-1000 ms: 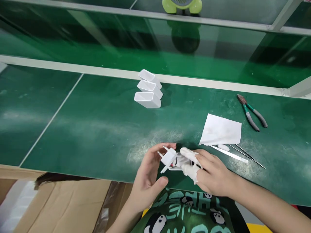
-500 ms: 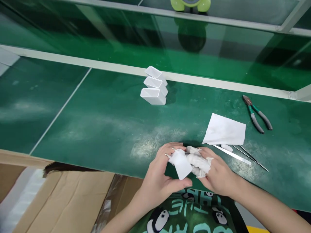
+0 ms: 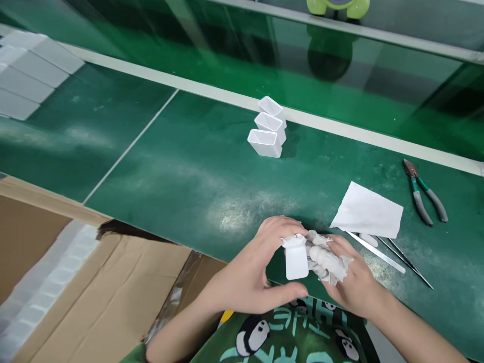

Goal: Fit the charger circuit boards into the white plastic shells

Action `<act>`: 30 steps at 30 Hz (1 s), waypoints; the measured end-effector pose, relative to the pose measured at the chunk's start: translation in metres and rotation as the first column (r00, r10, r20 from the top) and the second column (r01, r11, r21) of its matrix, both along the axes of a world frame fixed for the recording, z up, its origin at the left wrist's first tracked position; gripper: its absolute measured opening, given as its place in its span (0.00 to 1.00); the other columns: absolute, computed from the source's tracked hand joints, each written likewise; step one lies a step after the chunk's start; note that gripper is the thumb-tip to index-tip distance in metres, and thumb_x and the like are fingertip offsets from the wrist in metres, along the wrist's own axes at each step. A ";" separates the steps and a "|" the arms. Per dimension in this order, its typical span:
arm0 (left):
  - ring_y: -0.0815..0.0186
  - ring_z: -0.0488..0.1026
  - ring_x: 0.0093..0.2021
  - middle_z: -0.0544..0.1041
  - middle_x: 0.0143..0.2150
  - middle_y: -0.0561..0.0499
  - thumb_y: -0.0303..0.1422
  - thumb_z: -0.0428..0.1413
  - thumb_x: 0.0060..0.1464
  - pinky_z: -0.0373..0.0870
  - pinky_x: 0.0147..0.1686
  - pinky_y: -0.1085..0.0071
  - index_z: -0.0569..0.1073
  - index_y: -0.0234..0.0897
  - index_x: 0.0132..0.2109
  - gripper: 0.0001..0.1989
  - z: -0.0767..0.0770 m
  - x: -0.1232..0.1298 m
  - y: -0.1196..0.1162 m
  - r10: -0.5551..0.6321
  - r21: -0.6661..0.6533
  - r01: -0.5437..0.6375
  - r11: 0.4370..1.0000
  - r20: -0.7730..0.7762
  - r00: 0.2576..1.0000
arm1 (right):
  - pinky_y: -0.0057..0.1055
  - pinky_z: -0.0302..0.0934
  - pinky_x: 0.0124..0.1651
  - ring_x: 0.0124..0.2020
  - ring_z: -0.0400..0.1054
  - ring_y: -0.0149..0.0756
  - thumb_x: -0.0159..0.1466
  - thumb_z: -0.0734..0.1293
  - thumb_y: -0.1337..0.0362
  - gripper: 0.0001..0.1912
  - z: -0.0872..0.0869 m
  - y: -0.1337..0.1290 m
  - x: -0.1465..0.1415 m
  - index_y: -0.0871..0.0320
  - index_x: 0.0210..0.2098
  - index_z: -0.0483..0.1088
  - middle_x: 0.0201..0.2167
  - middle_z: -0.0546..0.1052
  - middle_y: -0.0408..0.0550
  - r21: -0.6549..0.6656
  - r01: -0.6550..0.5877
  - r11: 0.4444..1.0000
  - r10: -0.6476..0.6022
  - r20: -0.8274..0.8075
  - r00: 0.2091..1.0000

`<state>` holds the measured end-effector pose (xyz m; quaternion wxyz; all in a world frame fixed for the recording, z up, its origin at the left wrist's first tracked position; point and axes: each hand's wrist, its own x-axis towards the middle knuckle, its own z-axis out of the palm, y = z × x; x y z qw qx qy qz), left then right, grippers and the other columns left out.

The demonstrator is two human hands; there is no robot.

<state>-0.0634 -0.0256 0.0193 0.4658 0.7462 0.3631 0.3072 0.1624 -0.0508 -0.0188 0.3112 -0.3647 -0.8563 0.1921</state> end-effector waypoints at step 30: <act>0.54 0.69 0.53 0.75 0.47 0.44 0.47 0.62 0.52 0.59 0.57 0.53 0.63 0.39 0.58 0.31 -0.029 -0.002 -0.001 0.173 0.365 -0.174 0.914 0.037 0.984 | 0.37 0.60 0.33 0.38 0.59 0.43 0.55 0.61 0.83 0.22 0.007 0.011 -0.008 0.56 0.45 0.67 0.39 0.66 0.54 0.033 -0.134 0.990 0.132 0.057 0.990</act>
